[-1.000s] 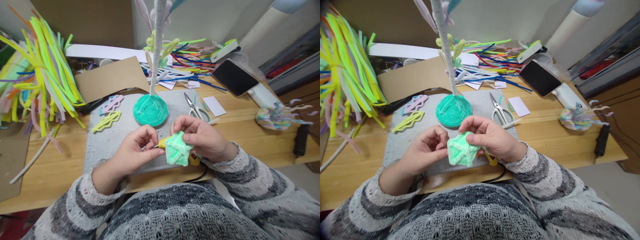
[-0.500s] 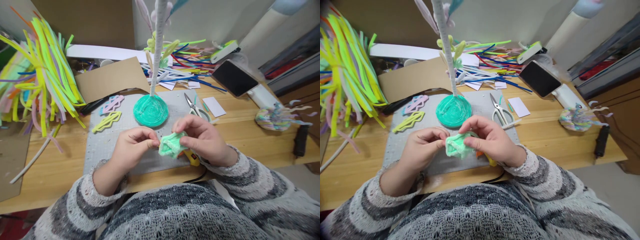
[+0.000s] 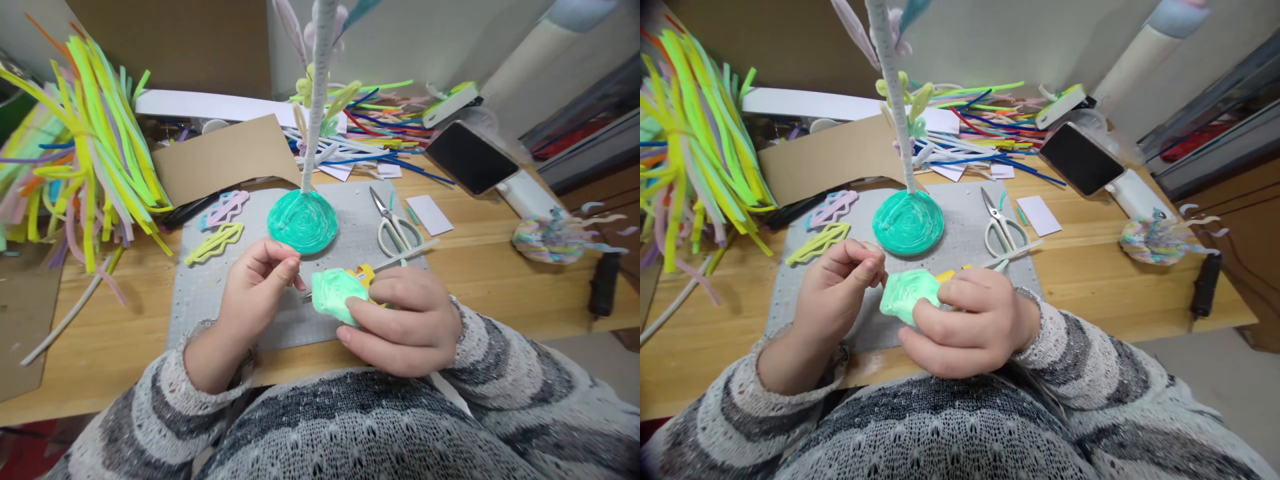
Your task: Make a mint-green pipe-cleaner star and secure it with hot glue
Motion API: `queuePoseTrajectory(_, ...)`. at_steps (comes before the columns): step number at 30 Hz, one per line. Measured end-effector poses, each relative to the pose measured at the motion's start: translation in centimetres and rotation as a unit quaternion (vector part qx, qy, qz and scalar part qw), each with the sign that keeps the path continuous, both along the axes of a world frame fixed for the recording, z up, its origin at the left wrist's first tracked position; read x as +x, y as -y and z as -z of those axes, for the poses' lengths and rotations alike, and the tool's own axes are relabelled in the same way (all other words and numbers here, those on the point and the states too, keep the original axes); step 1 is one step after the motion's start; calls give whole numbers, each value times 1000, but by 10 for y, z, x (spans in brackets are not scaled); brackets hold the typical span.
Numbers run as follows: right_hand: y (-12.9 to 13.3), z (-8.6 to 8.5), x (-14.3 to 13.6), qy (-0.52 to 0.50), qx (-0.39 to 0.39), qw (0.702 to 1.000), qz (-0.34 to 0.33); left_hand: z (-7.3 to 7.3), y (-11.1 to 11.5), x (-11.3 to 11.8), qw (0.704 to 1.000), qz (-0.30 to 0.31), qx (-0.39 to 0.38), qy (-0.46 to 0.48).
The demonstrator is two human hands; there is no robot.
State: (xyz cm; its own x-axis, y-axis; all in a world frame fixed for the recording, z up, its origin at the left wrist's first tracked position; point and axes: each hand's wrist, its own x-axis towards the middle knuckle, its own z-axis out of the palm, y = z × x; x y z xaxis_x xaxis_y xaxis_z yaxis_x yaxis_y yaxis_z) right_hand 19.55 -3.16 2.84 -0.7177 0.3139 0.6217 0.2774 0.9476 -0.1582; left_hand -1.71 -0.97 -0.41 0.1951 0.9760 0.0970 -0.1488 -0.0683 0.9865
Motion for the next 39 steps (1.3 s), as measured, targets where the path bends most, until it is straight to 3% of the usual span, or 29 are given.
queuePoseTrajectory(3,0,0,0,18,-16,1000,11,-1,1,-1,999,-27,19,18)
queuePoseTrajectory(8,2,7,4,-50,29,998,19,-3,-1,-5,995,-72,27,69)
queuePoseTrajectory(10,3,10,4,-102,-34,994,3,-2,-4,-6,992,-100,39,63)
queuePoseTrajectory(11,3,12,4,-142,-103,984,-5,0,-6,-6,991,-110,51,52)
queuePoseTrajectory(13,5,13,3,-233,-286,930,-4,2,-6,-6,993,-88,73,21)
queuePoseTrajectory(15,4,13,2,-302,-456,837,2,3,-4,-5,996,-25,87,-11)
queuePoseTrajectory(17,2,13,2,-336,-571,749,-17,3,0,-3,994,13,101,-27)
queuePoseTrajectory(20,-3,12,1,-351,-664,657,-63,2,3,-2,994,11,112,-5)
queuePoseTrajectory(24,-7,14,0,-338,-724,596,-80,2,1,-4,990,79,113,-43)
queuePoseTrajectory(28,-7,18,-1,-329,-738,584,-76,0,0,-8,981,129,140,-46)
queuePoseTrajectory(32,-3,17,1,-333,-723,595,-113,-2,2,-8,985,103,125,-53)
queuePoseTrajectory(35,5,9,2,-330,-668,647,-161,0,2,-7,997,25,55,-51)
queuePoseTrajectory(39,21,-3,-1,-288,-561,752,-193,3,0,-6,997,-43,-37,-49)
